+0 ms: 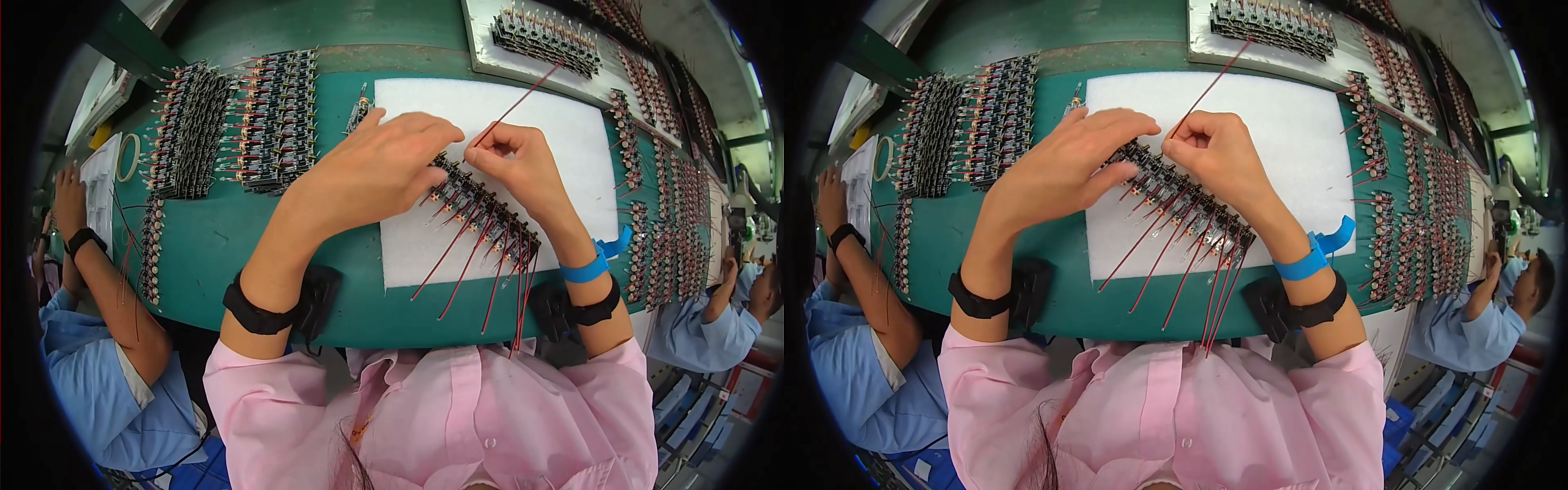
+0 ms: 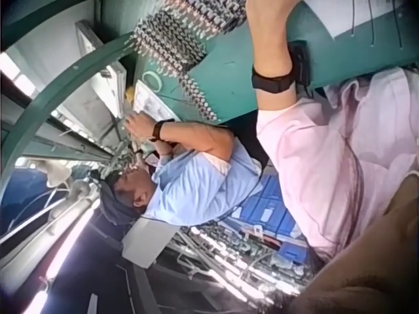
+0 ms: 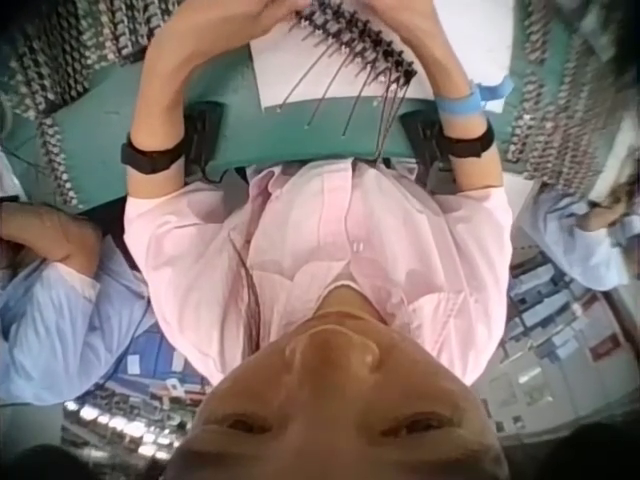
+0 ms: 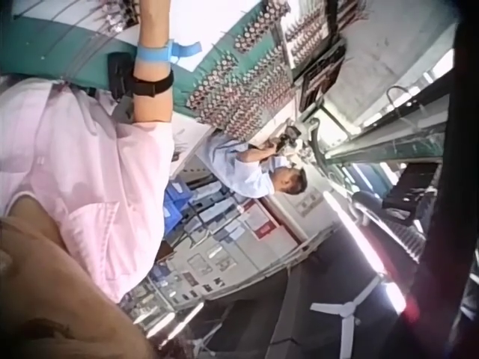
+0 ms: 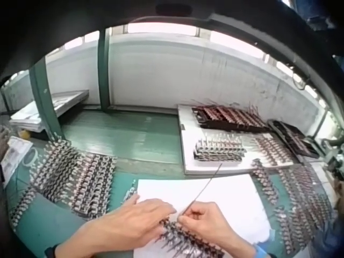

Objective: The person inserts red wires into a circuit board by hand, removes a rubber band from a bundle of wires, and continues inserting wires into the board. After filling the board, they set it aside and pick up a new circuit board to repeat the process.

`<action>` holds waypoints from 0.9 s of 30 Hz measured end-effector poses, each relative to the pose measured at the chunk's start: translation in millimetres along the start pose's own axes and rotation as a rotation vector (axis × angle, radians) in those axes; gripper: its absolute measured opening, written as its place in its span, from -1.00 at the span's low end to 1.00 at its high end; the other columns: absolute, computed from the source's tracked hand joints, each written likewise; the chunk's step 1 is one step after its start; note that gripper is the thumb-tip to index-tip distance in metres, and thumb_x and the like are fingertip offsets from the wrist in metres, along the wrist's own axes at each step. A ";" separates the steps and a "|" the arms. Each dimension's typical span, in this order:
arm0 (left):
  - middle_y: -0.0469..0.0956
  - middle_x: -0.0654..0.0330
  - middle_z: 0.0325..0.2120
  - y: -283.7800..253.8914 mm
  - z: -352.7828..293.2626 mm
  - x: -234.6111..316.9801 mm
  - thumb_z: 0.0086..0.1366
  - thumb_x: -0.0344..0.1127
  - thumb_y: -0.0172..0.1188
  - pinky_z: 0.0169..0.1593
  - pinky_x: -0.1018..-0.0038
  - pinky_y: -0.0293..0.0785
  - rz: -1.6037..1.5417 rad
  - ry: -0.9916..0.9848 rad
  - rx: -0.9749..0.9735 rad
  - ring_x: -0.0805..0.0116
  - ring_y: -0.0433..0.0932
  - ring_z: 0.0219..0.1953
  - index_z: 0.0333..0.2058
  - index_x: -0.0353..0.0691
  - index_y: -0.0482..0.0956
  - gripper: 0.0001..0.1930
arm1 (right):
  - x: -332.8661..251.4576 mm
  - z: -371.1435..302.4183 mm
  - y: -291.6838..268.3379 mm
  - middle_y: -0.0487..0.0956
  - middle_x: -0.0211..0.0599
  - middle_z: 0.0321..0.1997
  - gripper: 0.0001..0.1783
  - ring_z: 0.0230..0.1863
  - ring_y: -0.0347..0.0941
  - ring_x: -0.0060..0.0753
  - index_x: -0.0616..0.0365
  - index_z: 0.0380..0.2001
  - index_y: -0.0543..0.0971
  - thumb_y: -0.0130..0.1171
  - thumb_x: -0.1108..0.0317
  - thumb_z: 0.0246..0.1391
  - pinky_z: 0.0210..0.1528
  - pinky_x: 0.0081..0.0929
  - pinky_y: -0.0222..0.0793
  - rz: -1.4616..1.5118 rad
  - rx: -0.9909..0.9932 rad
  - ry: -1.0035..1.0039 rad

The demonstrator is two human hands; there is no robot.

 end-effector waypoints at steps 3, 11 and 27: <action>0.40 0.17 -0.32 -8.8 2.4 4.4 -0.05 -0.44 0.08 -0.10 0.36 0.16 0.069 0.025 0.088 0.22 0.34 -0.20 -0.30 -0.26 0.36 -0.74 | -14.2 -4.3 0.9 0.42 -0.47 -0.62 -0.89 -0.55 0.23 -0.74 0.29 -0.60 0.49 0.11 0.44 -0.24 -0.48 -0.76 0.13 0.045 0.003 -0.070; 0.43 0.17 -0.44 -14.3 10.3 4.0 -0.06 -0.46 0.07 -0.10 0.37 0.18 -0.115 -0.048 0.186 0.20 0.36 -0.22 -0.51 -0.29 0.39 -0.91 | -36.6 -14.0 -4.4 0.44 -0.45 -0.61 -0.87 -0.54 0.24 -0.68 0.29 -0.59 0.51 0.14 0.43 -0.23 -0.44 -0.71 0.15 0.056 0.093 -0.230; 0.41 0.14 -0.52 -18.9 7.6 7.4 -0.10 -0.45 0.02 -0.30 0.36 0.18 -0.086 0.060 0.343 0.18 0.37 -0.32 -0.61 -0.31 0.38 -0.94 | -41.9 -18.1 -2.0 0.40 -0.48 -0.66 -0.92 -0.58 0.19 -0.73 0.30 -0.62 0.48 0.08 0.49 -0.26 -0.52 -0.74 0.12 -0.081 0.178 -0.254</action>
Point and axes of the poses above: each hand's wrist, its own z-axis towards the middle knuckle, its own y-axis out of the palm, x = y × z, the point moved 8 cm from there along z, towards the middle knuckle
